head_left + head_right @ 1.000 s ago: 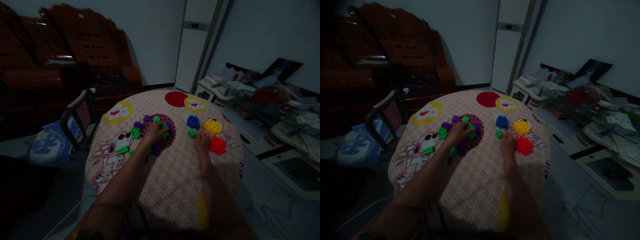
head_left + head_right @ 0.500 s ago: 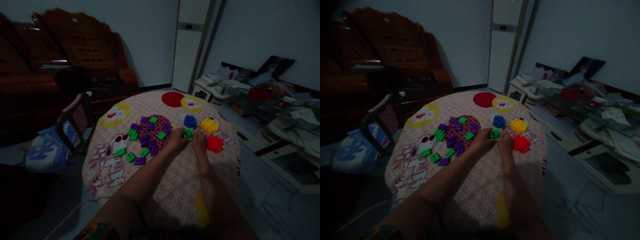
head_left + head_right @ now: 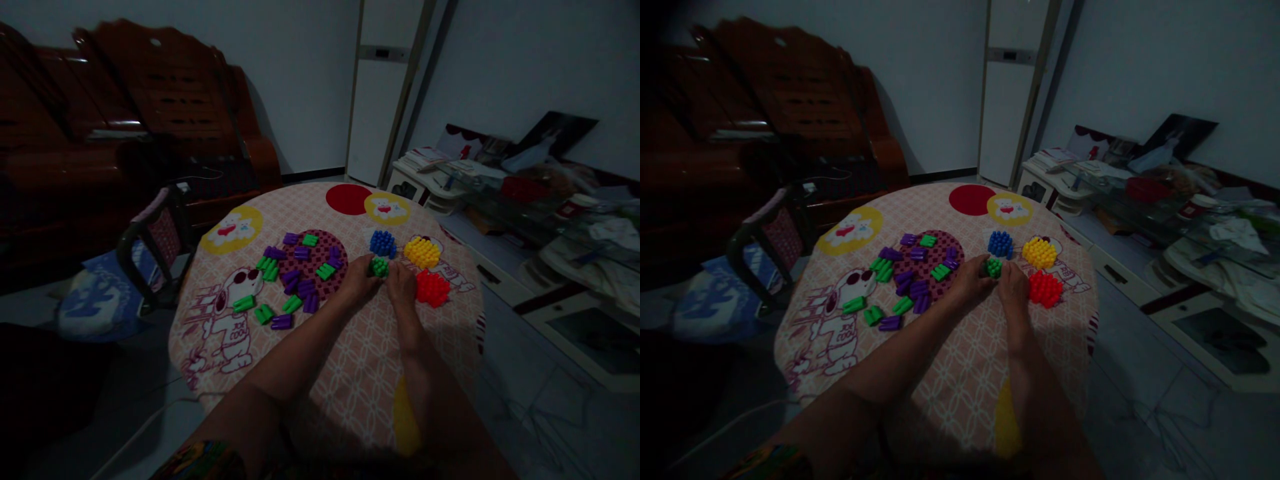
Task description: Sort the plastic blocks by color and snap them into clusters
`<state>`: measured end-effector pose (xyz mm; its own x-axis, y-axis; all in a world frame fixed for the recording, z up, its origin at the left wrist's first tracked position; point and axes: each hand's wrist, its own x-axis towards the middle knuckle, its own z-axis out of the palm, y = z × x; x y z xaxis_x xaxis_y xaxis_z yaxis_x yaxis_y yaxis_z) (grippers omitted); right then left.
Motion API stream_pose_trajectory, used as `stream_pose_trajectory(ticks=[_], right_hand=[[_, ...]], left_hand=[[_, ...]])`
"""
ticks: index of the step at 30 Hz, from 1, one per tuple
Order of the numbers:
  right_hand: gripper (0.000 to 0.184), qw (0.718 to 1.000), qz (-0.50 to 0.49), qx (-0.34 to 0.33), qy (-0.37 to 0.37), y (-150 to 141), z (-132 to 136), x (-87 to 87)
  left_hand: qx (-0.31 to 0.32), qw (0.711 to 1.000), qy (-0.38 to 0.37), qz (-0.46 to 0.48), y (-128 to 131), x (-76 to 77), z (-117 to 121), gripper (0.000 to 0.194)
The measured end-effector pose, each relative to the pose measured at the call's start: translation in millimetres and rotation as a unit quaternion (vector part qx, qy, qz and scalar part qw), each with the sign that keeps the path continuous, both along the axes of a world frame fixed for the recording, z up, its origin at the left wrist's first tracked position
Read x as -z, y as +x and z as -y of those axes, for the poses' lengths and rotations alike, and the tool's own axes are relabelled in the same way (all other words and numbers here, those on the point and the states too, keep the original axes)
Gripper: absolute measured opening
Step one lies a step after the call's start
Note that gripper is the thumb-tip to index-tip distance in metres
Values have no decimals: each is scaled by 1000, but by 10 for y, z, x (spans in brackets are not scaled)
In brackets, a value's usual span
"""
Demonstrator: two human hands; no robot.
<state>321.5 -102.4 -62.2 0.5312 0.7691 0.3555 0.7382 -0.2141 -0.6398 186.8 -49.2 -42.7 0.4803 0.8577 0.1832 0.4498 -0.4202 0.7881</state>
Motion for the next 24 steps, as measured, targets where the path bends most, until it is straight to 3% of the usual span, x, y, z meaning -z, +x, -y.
stream_pose_trajectory(ticks=[4,8,12,19,24], right_hand=[[40,1000,-10,-2,6,-7,4,-8],[40,1000,-13,2,15,-32,15,-39],[44,999,-30,-3,17,-39,21,-59],[44,1000,-25,-2,19,-27,15,-53],[46,999,-29,-2,20,-39,22,-67]], left_hand=[[2,993,59,-103,-336,-209,-126,60],[-49,948,81,-303,-754,-444,-310,38],[-37,916,58,-395,-954,-490,-391,41],[-54,927,31,-370,-996,-454,-418,39],[-23,976,45,-211,-861,-462,-405,21]])
